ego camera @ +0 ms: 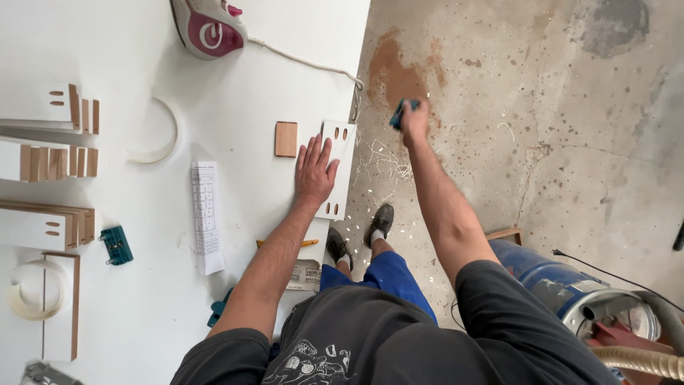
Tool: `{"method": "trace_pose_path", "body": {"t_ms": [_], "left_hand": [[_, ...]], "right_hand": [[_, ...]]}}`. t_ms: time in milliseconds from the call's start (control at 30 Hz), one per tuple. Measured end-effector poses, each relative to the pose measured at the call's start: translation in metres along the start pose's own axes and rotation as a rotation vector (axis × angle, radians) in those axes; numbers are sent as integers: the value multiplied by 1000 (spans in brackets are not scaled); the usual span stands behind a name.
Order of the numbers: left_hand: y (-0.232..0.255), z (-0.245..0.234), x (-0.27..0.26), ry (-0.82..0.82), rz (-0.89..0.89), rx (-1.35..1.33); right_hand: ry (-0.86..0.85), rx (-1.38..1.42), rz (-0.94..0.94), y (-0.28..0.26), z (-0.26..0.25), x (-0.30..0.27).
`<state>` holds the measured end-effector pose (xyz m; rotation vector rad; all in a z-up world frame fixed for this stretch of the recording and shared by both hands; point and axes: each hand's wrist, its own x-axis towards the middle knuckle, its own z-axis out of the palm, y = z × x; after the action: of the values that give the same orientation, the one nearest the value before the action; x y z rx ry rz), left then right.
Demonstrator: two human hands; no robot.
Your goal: The person sands the edges of a white rectangular wooden piece using a sanding block, then uses a yellow scraper to remove excess material from the edges. The person then picks up a long white strip and uses an iron to press it onto the table.
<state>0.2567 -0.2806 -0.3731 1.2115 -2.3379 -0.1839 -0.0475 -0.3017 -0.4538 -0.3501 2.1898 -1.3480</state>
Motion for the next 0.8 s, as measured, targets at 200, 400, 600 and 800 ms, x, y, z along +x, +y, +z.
{"method": "trace_pose_path", "body": {"t_ms": [200,400,600,800], "left_hand": [[3,-1,-3,-19,-17,-20],[-1,1,-1,-47,-29,-8],[-7,5,-1,-102,-28,9],[-20,-44,-5,-168,-279,-401]], "right_hand": [[-474,184,332,23,-81,-136],[-850,366,538,-43,-134,-291],[-1070,69,153,9,-126,-350],[-861,-159,-216,17,-68,-342]]}}
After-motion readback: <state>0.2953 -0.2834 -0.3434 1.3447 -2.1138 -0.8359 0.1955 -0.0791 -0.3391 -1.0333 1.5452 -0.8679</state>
